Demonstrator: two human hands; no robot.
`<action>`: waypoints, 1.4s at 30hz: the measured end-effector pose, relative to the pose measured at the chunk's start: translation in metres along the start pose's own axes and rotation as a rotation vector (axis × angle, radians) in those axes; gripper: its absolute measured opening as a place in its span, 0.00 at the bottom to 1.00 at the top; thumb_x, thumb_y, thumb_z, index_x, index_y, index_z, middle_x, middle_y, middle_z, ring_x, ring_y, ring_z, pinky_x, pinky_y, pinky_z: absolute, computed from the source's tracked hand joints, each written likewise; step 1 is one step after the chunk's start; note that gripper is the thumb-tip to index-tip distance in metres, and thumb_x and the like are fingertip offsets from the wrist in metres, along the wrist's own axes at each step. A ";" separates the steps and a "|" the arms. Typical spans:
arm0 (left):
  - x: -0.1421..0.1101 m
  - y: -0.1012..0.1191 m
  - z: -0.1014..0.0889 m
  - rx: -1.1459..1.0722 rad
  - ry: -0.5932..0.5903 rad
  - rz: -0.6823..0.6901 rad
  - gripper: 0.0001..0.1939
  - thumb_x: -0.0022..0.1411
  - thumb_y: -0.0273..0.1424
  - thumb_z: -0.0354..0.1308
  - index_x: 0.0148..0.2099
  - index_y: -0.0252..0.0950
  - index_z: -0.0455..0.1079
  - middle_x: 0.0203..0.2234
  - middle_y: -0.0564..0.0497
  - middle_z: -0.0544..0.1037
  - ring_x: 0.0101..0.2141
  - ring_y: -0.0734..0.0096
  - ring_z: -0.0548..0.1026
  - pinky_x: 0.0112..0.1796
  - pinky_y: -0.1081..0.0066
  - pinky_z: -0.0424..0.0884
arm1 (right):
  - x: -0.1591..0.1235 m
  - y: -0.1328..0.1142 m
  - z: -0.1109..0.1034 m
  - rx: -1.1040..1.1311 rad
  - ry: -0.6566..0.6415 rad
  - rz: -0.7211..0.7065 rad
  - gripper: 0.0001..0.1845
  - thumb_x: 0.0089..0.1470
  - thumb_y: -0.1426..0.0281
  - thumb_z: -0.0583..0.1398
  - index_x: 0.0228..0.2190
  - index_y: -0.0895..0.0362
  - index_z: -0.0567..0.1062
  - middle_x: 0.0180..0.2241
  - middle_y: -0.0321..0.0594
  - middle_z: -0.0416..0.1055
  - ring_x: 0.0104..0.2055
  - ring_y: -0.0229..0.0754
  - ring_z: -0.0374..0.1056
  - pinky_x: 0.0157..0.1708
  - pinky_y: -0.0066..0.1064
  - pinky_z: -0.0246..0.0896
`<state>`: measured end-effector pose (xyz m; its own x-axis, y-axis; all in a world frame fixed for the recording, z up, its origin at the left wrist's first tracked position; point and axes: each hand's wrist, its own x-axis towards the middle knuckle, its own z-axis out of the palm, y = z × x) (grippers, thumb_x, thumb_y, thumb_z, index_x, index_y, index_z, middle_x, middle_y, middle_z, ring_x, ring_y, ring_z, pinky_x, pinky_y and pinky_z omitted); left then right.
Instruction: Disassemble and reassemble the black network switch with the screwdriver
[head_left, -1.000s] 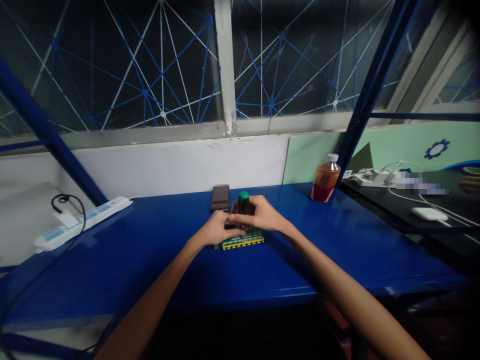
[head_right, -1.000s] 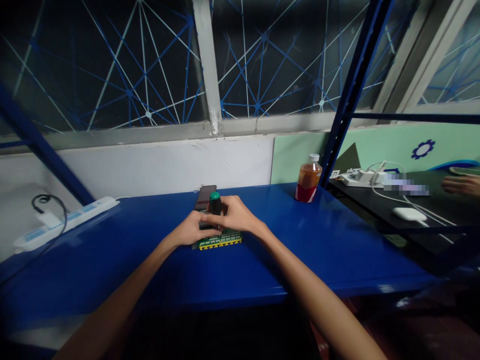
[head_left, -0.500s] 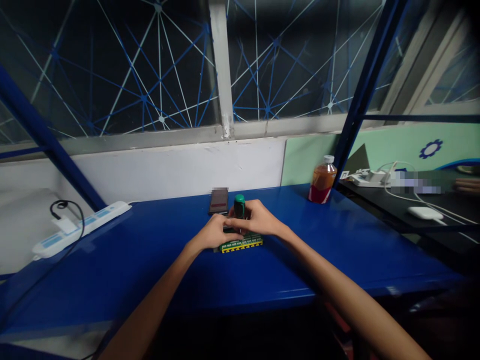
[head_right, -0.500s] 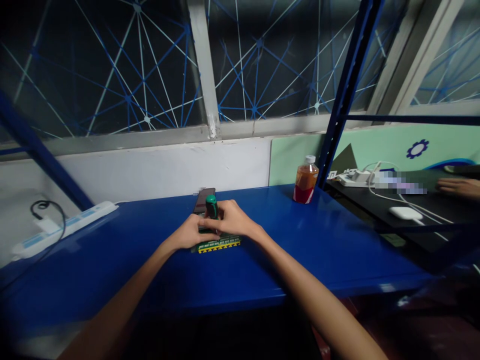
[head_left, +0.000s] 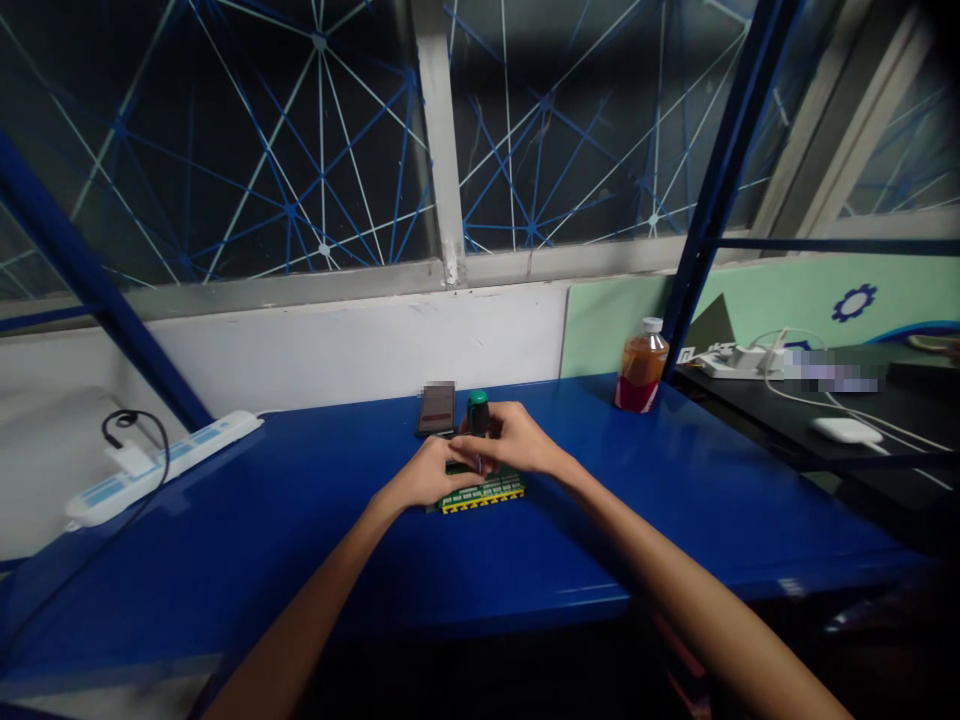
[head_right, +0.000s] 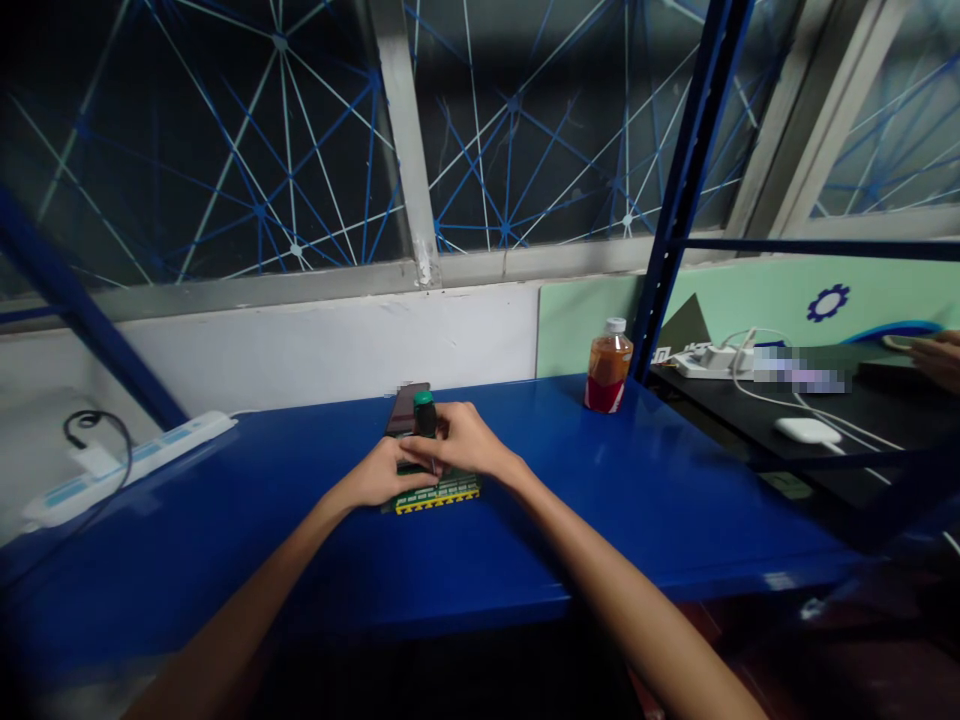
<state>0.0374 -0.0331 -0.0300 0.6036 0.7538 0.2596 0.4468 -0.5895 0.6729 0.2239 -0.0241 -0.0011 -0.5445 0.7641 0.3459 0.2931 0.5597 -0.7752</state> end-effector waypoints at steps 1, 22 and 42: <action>0.000 0.000 0.000 -0.008 0.002 0.001 0.08 0.56 0.32 0.61 0.36 0.35 0.79 0.33 0.48 0.82 0.36 0.63 0.78 0.41 0.68 0.70 | 0.000 0.000 0.000 0.000 0.010 0.005 0.21 0.51 0.53 0.60 0.28 0.60 0.74 0.17 0.37 0.69 0.21 0.37 0.66 0.20 0.29 0.55; 0.010 0.007 -0.002 0.108 0.073 -0.030 0.08 0.57 0.30 0.59 0.38 0.36 0.78 0.34 0.48 0.80 0.36 0.65 0.76 0.42 0.68 0.69 | 0.002 0.003 -0.042 0.070 0.477 0.002 0.20 0.50 0.52 0.60 0.29 0.58 0.71 0.18 0.37 0.67 0.17 0.36 0.62 0.20 0.31 0.57; 0.084 0.038 0.040 0.630 -0.166 0.187 0.12 0.64 0.31 0.52 0.40 0.39 0.78 0.37 0.49 0.81 0.39 0.61 0.75 0.40 0.64 0.63 | -0.003 0.052 -0.093 -0.575 0.837 0.076 0.18 0.47 0.58 0.59 0.16 0.55 0.62 0.15 0.31 0.55 0.19 0.34 0.47 0.21 0.29 0.42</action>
<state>0.1312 -0.0043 -0.0098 0.7791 0.5979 0.1885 0.5943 -0.8001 0.0815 0.3140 0.0330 0.0067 0.1511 0.6599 0.7360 0.7577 0.4009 -0.5149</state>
